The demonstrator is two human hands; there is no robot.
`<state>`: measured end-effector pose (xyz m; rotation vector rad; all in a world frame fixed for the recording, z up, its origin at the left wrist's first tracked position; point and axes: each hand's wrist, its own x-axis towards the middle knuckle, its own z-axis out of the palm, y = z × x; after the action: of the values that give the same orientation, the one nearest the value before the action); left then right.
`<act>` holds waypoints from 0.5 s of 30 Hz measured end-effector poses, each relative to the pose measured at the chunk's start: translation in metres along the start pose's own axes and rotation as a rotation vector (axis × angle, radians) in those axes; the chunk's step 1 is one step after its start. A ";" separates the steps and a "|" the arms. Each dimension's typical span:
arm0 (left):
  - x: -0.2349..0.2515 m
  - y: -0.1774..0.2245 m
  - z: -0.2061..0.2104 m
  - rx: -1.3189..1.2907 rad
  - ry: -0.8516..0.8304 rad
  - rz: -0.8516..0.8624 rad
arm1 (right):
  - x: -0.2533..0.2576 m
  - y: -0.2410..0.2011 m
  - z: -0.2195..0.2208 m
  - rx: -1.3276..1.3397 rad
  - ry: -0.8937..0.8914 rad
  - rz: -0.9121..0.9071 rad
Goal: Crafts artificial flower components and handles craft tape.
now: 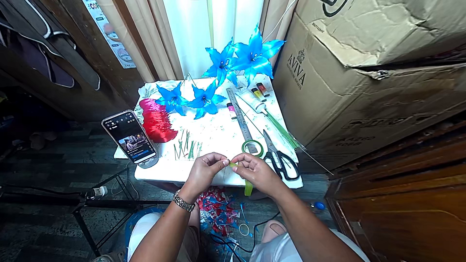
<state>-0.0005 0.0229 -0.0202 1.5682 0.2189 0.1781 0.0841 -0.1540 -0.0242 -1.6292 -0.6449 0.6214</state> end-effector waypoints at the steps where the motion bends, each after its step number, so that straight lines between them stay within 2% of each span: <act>1: 0.000 0.000 0.000 0.014 0.002 -0.002 | 0.001 0.003 0.001 -0.011 0.028 -0.018; 5: 0.001 0.000 0.001 -0.013 0.028 -0.019 | 0.002 0.006 0.002 -0.050 0.104 -0.088; 10: 0.000 0.004 0.000 -0.169 0.017 -0.062 | 0.002 0.010 -0.002 0.060 0.033 -0.180; 15: 0.000 0.005 0.005 -0.327 -0.027 -0.109 | 0.000 0.004 0.001 0.146 0.058 -0.169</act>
<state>0.0009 0.0176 -0.0156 1.2302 0.2411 0.1010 0.0836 -0.1534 -0.0289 -1.4348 -0.6717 0.4847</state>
